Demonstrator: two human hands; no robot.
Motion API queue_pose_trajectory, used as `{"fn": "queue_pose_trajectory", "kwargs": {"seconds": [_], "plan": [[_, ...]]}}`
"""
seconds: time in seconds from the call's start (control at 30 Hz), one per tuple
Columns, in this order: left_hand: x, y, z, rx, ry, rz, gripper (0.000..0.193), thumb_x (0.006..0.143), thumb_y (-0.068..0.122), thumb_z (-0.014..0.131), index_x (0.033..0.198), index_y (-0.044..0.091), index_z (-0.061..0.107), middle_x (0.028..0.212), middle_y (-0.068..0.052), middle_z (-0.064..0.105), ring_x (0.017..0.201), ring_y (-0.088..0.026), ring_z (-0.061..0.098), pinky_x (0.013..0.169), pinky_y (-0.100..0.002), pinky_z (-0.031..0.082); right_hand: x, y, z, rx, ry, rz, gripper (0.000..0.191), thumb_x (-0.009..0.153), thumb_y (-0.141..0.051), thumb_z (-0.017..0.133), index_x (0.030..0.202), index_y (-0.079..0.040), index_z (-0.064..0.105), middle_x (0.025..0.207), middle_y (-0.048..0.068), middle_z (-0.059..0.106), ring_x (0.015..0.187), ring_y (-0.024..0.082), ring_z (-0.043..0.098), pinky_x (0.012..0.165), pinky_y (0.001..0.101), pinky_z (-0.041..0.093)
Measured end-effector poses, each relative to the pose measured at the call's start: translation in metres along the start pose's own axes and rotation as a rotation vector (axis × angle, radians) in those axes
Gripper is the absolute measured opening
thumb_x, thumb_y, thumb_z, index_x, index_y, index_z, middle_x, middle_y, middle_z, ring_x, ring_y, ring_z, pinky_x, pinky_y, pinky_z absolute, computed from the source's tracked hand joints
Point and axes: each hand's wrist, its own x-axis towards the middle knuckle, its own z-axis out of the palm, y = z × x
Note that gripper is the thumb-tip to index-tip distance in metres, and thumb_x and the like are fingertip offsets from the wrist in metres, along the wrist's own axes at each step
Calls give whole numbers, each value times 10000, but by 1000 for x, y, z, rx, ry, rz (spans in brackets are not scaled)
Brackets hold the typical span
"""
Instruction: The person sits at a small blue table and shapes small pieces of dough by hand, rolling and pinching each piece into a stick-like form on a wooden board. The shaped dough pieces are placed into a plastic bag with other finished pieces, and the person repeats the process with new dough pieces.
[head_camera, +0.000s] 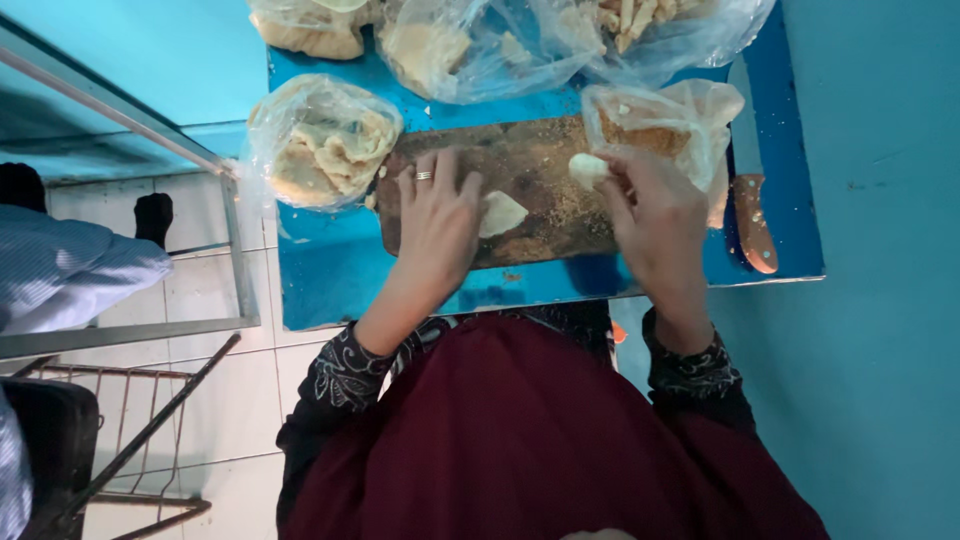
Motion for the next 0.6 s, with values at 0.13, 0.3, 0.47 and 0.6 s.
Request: {"fn": "queue_pose_trajectory", "kwargs": {"seconds": [0.13, 0.3, 0.47, 0.6], "plan": [[-1, 3, -3, -142, -77, -75, 184, 927, 135, 680, 1061, 19, 631, 1154, -202, 587, 1124, -416, 546, 954, -531, 409, -15, -20, 24, 63, -10, -333, 182, 997, -105, 714, 1178, -88, 696, 1074, 113, 697, 1007, 307, 676, 856, 419, 548], [-2, 1, -19, -407, 45, -220, 160, 1033, 131, 655, 1059, -13, 588, 955, -207, 666, 915, -421, 651, 765, -491, 480, -8, -8, 28, -101, 17, -404, 282, 954, -64, 684, 1235, -81, 663, 1137, 104, 691, 1021, 313, 668, 874, 427, 545], [-4, -13, -52, -582, 155, -353, 134, 1014, 111, 677, 1021, -8, 616, 873, -152, 693, 794, -267, 694, 705, -363, 534, -13, -8, 17, -138, 26, -384, 295, 949, -22, 674, 1233, -93, 711, 1062, 91, 705, 878, 279, 651, 748, 405, 542], [-11, -19, -66, -685, 200, -503, 113, 1021, 95, 685, 1022, -5, 632, 861, -73, 711, 809, -103, 692, 723, -272, 546, -35, -34, 55, -7, -202, -874, 353, 885, -84, 679, 1234, -30, 679, 1111, 72, 707, 976, 237, 686, 777, 376, 571]]}}
